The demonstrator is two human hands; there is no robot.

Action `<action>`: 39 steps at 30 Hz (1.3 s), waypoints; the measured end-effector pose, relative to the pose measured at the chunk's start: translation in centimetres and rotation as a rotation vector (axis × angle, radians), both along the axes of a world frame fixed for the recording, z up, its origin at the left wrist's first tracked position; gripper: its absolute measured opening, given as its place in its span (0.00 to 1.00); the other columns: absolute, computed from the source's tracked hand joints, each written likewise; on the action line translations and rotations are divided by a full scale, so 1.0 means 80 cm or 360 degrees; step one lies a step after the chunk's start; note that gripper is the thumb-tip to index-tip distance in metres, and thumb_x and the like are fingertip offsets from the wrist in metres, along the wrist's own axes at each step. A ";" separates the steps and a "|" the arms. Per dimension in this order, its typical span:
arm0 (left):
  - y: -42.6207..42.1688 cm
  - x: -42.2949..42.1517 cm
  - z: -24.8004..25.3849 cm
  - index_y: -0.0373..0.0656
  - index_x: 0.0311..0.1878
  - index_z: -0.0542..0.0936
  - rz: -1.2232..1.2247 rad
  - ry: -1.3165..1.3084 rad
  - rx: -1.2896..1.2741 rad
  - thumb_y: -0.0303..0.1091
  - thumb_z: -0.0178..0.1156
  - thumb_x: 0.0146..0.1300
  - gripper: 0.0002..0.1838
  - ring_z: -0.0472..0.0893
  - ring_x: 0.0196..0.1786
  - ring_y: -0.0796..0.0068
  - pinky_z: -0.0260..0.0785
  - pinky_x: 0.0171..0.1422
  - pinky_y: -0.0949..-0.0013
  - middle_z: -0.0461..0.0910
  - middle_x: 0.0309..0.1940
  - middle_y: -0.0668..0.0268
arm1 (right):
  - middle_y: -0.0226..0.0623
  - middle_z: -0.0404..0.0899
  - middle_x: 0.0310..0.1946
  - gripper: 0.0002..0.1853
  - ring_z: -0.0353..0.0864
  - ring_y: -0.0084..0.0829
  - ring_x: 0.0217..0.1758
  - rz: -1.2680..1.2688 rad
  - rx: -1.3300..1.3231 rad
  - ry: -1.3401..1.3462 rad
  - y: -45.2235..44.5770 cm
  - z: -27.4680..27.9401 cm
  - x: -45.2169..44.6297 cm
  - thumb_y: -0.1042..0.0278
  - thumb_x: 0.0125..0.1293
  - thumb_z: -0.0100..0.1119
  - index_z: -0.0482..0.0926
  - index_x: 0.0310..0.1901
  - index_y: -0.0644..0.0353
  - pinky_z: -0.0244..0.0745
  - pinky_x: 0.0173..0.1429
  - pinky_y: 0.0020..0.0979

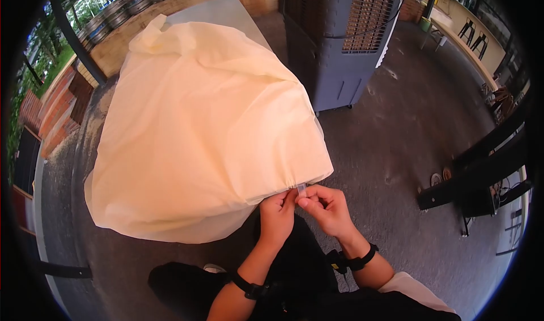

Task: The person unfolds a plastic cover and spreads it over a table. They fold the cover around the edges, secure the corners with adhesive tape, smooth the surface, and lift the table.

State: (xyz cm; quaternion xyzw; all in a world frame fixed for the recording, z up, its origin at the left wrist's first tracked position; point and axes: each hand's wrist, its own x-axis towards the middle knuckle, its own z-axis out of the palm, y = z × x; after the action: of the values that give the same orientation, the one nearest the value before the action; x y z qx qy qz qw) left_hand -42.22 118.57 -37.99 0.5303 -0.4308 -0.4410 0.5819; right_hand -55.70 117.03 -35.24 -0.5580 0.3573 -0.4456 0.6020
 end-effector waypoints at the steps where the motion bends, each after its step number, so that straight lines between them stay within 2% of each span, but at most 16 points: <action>1: 0.001 -0.002 0.002 0.30 0.44 0.83 -0.0015 0.0119 0.0006 0.27 0.58 0.71 0.09 0.80 0.34 0.83 0.72 0.40 0.75 0.85 0.32 0.64 | 0.13 0.63 0.20 0.06 0.56 0.09 0.25 -0.0021 0.0018 -0.0028 0.000 0.001 0.001 0.72 0.71 0.62 0.83 0.43 0.66 0.53 0.30 0.17; 5: 0.000 -0.005 0.001 0.30 0.47 0.82 -0.0072 0.0493 0.0093 0.30 0.57 0.73 0.11 0.82 0.39 0.82 0.74 0.45 0.75 0.85 0.37 0.63 | 0.13 0.64 0.21 0.07 0.57 0.08 0.26 -0.0056 0.0136 -0.0174 -0.004 0.014 0.007 0.71 0.71 0.62 0.83 0.43 0.67 0.58 0.31 0.17; 9: -0.002 0.000 0.008 0.29 0.50 0.79 -0.0125 0.0486 0.0251 0.30 0.55 0.74 0.12 0.85 0.41 0.74 0.80 0.47 0.71 0.84 0.41 0.59 | 0.16 0.65 0.19 0.07 0.64 0.09 0.23 -0.0080 0.0222 -0.0078 -0.005 0.037 0.010 0.70 0.70 0.63 0.83 0.43 0.65 0.65 0.31 0.18; 12: 0.000 -0.001 0.014 0.29 0.51 0.79 -0.0183 0.0596 0.0256 0.30 0.54 0.75 0.12 0.85 0.42 0.72 0.80 0.48 0.70 0.84 0.42 0.58 | 0.27 0.73 0.23 0.11 0.74 0.22 0.28 -0.0263 -0.0546 0.1096 0.003 0.072 0.001 0.68 0.64 0.67 0.83 0.47 0.59 0.74 0.40 0.28; 15: 0.000 0.003 0.025 0.29 0.53 0.78 -0.0283 0.0555 0.0281 0.31 0.53 0.75 0.14 0.85 0.46 0.70 0.80 0.50 0.68 0.84 0.45 0.55 | 0.40 0.82 0.44 0.23 0.81 0.38 0.46 -0.0633 -0.1492 0.1309 0.006 0.080 -0.005 0.67 0.53 0.73 0.82 0.53 0.54 0.73 0.55 0.41; 18: 0.000 -0.004 0.021 0.28 0.55 0.78 -0.0197 0.0643 0.0317 0.32 0.52 0.75 0.15 0.85 0.47 0.70 0.80 0.51 0.69 0.84 0.46 0.56 | 0.36 0.78 0.58 0.27 0.75 0.40 0.64 -0.0184 -0.1711 0.1486 -0.019 0.060 -0.008 0.62 0.54 0.72 0.81 0.58 0.51 0.64 0.71 0.49; 19: 0.000 0.000 0.025 0.29 0.56 0.77 -0.0247 0.0669 0.0371 0.32 0.52 0.75 0.16 0.84 0.48 0.71 0.80 0.51 0.70 0.83 0.47 0.57 | 0.37 0.78 0.60 0.27 0.74 0.41 0.67 -0.0139 -0.1789 0.1446 -0.029 0.059 -0.012 0.59 0.53 0.71 0.81 0.57 0.52 0.65 0.71 0.48; 22: 0.000 0.005 0.028 0.31 0.61 0.74 -0.0346 0.0715 0.0272 0.31 0.51 0.76 0.17 0.84 0.50 0.70 0.80 0.53 0.69 0.82 0.50 0.57 | 0.39 0.83 0.53 0.25 0.81 0.42 0.58 -0.0037 -0.2030 0.1301 -0.052 0.077 -0.009 0.57 0.50 0.71 0.84 0.50 0.58 0.79 0.58 0.42; 26: 0.033 0.036 0.033 0.32 0.61 0.73 -0.0664 0.0666 0.0450 0.32 0.49 0.77 0.16 0.84 0.52 0.68 0.79 0.56 0.68 0.82 0.50 0.54 | 0.41 0.84 0.52 0.25 0.83 0.43 0.55 -0.0010 -0.2170 0.1359 -0.065 0.082 -0.009 0.61 0.48 0.71 0.82 0.49 0.62 0.79 0.54 0.41; 29: 0.092 0.100 0.094 0.34 0.54 0.79 -0.0616 -0.0018 0.0396 0.28 0.52 0.75 0.11 0.86 0.45 0.72 0.79 0.50 0.71 0.86 0.40 0.59 | 0.46 0.80 0.57 0.27 0.78 0.47 0.60 -0.0036 -0.2098 0.1423 -0.069 0.070 -0.007 0.65 0.48 0.72 0.81 0.52 0.63 0.73 0.60 0.47; 31: 0.134 0.159 0.122 0.35 0.47 0.83 0.0137 -0.0547 0.0125 0.26 0.55 0.72 0.08 0.85 0.37 0.78 0.77 0.44 0.75 0.86 0.32 0.64 | 0.48 0.78 0.59 0.26 0.76 0.49 0.63 -0.0125 -0.1970 0.1498 -0.055 0.061 -0.005 0.69 0.49 0.72 0.80 0.52 0.63 0.70 0.62 0.49; 32: 0.153 0.193 0.142 0.36 0.48 0.81 0.0539 -0.0627 0.0065 0.26 0.53 0.73 0.09 0.84 0.41 0.77 0.75 0.49 0.73 0.86 0.38 0.63 | 0.49 0.78 0.59 0.26 0.75 0.50 0.64 -0.0266 -0.2002 0.1362 -0.045 0.052 -0.005 0.70 0.49 0.71 0.80 0.53 0.63 0.69 0.62 0.50; 34: 0.175 0.286 0.141 0.38 0.56 0.76 0.0950 -0.1173 -0.0412 0.30 0.50 0.72 0.14 0.72 0.66 0.60 0.60 0.72 0.59 0.75 0.62 0.54 | 0.50 0.77 0.59 0.25 0.74 0.50 0.64 -0.0538 -0.2053 0.1090 -0.022 0.032 -0.010 0.73 0.49 0.68 0.79 0.53 0.62 0.68 0.63 0.51; 36: 0.175 0.344 0.176 0.37 0.65 0.73 0.0956 -0.2341 -0.0031 0.31 0.53 0.70 0.21 0.63 0.75 0.51 0.56 0.77 0.52 0.66 0.71 0.50 | 0.43 0.81 0.53 0.22 0.79 0.44 0.57 -0.0474 -0.1970 0.0603 0.001 0.016 0.014 0.74 0.48 0.65 0.81 0.49 0.60 0.71 0.61 0.47; 38: 0.167 0.394 0.164 0.39 0.69 0.69 0.0730 -0.2229 0.0195 0.37 0.51 0.73 0.24 0.58 0.77 0.50 0.50 0.79 0.52 0.62 0.74 0.51 | 0.43 0.80 0.48 0.16 0.79 0.48 0.49 -0.0076 -0.1979 0.0592 0.028 0.013 0.056 0.71 0.56 0.62 0.81 0.48 0.56 0.72 0.57 0.50; 39: 0.164 0.414 0.156 0.40 0.71 0.67 0.0612 -0.2177 0.0294 0.40 0.49 0.74 0.26 0.55 0.78 0.50 0.48 0.80 0.51 0.60 0.75 0.51 | 0.40 0.81 0.46 0.16 0.80 0.44 0.48 0.0191 -0.1943 0.0599 0.036 0.019 0.080 0.72 0.52 0.62 0.82 0.45 0.55 0.73 0.55 0.47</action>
State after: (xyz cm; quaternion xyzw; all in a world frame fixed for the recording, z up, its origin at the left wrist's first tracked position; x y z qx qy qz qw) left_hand -9.07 131.70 -25.54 0.8016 -0.5590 0.0660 0.2016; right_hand -49.33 119.93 -33.71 -0.8881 0.1070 -0.4287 0.1269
